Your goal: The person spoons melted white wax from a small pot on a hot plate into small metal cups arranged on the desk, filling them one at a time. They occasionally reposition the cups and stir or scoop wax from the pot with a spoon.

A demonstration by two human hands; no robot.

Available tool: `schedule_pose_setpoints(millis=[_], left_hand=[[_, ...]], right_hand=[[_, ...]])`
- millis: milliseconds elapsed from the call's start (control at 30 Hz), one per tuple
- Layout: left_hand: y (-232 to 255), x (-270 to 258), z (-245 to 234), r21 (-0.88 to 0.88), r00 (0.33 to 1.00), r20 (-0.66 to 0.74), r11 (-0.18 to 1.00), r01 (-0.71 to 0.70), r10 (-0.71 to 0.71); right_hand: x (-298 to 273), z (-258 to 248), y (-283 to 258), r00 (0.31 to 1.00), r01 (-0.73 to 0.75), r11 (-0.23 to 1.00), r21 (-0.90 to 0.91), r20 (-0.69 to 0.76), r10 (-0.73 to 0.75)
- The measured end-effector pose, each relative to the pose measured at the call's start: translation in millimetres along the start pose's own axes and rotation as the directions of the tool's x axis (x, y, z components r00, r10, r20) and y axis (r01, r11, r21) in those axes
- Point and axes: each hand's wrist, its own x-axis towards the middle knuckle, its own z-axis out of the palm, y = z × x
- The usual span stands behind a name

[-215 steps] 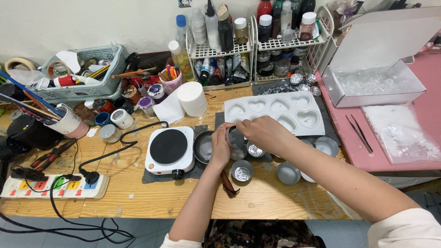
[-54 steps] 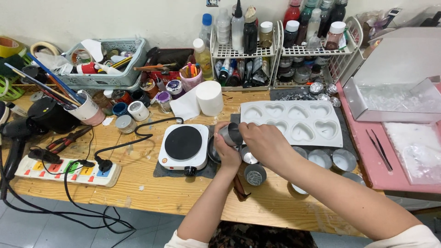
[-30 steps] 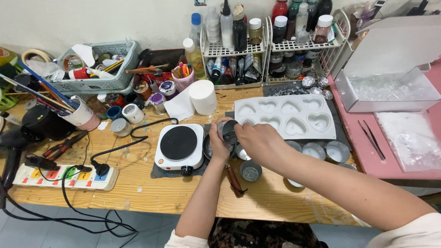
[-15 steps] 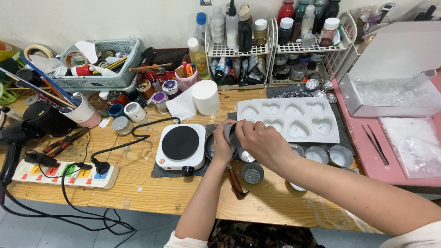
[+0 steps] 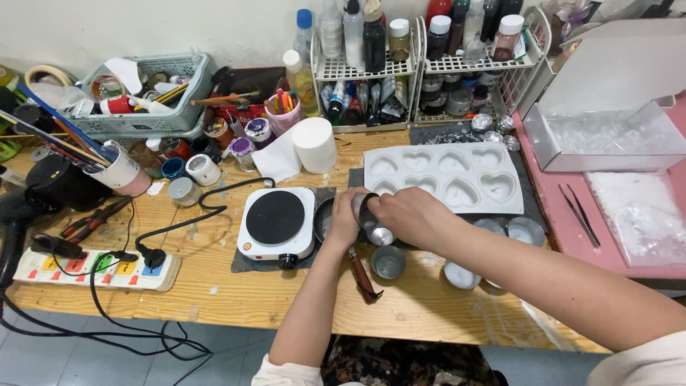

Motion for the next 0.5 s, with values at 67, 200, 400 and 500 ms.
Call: schedule_pose_setpoints(millis=[67,200,400,500], left_hand=[[3,2,-1,-0.107,0.998,0.007,0.992,0.067,-0.066],[2,7,-2,-0.250,1.000,-0.017,0.968,0.020,-0.024],[32,8,-7,-0.243,0.957,0.056,0.926,0.289,-0.284],[38,12,-9,-0.345,0.922,0.006,0.865,0.365,-0.387]], right_hand=[[0,-3,-4,0.997,-0.082,0.994,0.077,0.010,0.081],[11,-1,1,0.952,-0.307,0.857,0.413,0.136,0.276],[27,24,21,0.751,-0.651,0.433,0.623,0.610,0.252],[31,20,22,0.744,-0.664,0.386,0.640,0.619,0.253]])
